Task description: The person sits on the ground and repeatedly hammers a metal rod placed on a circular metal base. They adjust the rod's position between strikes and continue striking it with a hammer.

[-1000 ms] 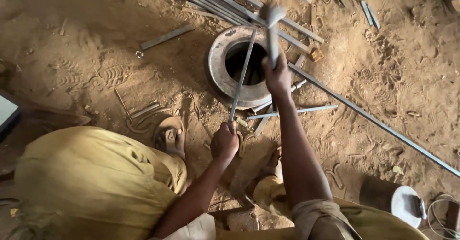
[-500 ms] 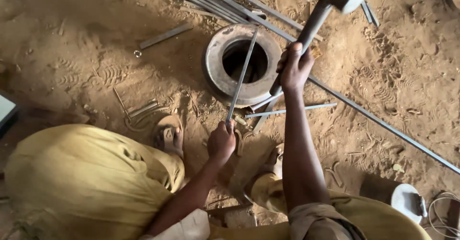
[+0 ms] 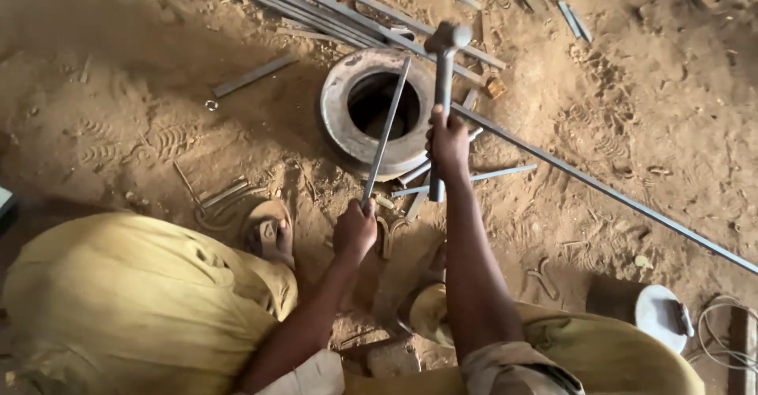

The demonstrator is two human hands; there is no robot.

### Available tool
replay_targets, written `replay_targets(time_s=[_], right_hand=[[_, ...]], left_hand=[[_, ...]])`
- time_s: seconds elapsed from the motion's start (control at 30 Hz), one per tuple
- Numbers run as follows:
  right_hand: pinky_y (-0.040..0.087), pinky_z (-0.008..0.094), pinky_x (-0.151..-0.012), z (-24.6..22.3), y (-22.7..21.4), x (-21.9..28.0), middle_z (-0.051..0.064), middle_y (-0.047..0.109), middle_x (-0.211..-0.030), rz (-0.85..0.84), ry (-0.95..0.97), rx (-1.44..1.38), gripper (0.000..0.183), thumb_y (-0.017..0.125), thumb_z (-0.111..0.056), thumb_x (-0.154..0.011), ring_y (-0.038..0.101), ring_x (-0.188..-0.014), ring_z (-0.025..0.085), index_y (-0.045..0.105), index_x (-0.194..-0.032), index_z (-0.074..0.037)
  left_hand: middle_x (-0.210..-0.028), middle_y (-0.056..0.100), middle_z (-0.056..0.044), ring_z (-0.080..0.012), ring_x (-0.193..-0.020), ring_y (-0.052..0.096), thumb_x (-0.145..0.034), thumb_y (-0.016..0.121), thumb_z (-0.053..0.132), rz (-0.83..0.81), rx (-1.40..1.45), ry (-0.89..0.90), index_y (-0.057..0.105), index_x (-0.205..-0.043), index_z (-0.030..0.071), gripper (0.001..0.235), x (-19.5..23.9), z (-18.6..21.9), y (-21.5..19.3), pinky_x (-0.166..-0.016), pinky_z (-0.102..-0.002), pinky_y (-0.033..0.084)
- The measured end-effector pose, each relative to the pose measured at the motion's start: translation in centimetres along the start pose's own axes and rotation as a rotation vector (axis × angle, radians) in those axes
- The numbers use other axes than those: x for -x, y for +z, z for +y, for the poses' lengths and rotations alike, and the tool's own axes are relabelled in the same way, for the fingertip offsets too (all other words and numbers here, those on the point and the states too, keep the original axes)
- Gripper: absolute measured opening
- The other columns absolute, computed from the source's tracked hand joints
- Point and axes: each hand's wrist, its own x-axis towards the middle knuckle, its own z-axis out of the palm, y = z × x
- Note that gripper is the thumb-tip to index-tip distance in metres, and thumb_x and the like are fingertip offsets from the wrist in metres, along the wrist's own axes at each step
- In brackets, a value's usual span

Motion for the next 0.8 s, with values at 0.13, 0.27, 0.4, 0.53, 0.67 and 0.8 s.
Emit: replay_targets(time_s=[0.13,0.27,0.4,0.53,0.67,0.8], right_hand=[[0.045,0.032,-0.045,2.8,-0.3,1.7,0.006,0.056,-0.067,-0.044,0.119,0.027,0.048,0.063,-0.048,-0.1,0.053,-0.051,0.015,0.065,-0.106,0.0],[0.053,0.034,-0.05,5.4,-0.7,2.9,0.006,0.066,-0.073,0.022,0.109,0.18,0.049,0.062,-0.048,-0.097,0.063,-0.056,0.018,0.063,-0.114,-0.002],[0.054,0.035,-0.057,7.5,0.1,3.3,0.008,0.069,-0.077,0.004,0.142,0.148,0.051,0.059,-0.051,-0.101,0.066,-0.063,0.018,0.067,-0.113,-0.002],[0.056,0.034,-0.064,12.2,0.5,3.9,0.007,0.072,-0.082,0.012,0.04,0.106,0.047,0.056,-0.048,-0.103,0.069,-0.069,0.018,0.068,-0.11,-0.003],[0.057,0.032,-0.064,15.0,0.9,3.0,0.007,0.071,-0.09,-0.057,-0.23,0.26,0.031,0.062,-0.028,-0.095,0.069,-0.074,0.018,0.065,-0.111,-0.002],[0.056,0.029,-0.063,14.9,0.6,3.0,0.004,0.07,-0.09,-0.186,-0.111,-0.206,0.025,0.057,-0.021,-0.097,0.066,-0.074,0.015,0.066,-0.112,-0.004]], left_hand=[[-0.09,0.071,-0.015,-0.0322,-0.078,0.065,-0.102,0.055,0.043,0.107,0.198,0.223,0.063,-0.109,0.008,0.036,-2.7,-1.2,2.2,-0.07,-0.052,0.052],[-0.084,0.07,-0.014,-0.0241,-0.07,0.064,-0.107,0.055,0.036,-0.185,0.659,0.289,0.063,-0.115,0.007,0.031,-3.0,0.5,1.8,-0.062,-0.043,0.051],[-0.092,0.069,-0.011,-0.0224,-0.073,0.063,-0.11,0.052,0.03,-0.803,1.243,0.129,0.059,-0.125,0.007,0.029,0.1,4.5,-3.7,-0.062,-0.04,0.056],[-0.098,0.073,-0.014,-0.0244,-0.081,0.072,-0.106,0.041,0.033,-1.089,1.328,0.212,0.059,-0.128,0.0,0.043,4.4,7.2,-8.7,-0.07,-0.043,0.064],[-0.105,0.07,-0.016,-0.0282,-0.094,0.073,-0.11,0.047,0.03,-1.174,1.363,0.355,0.051,-0.128,0.004,0.032,6.6,8.9,-10.5,-0.08,-0.051,0.065],[-0.105,0.07,-0.016,-0.0276,-0.093,0.073,-0.108,0.052,0.027,-1.166,1.379,0.4,0.049,-0.14,0.011,0.036,6.6,9.6,-10.3,-0.08,-0.051,0.065]])
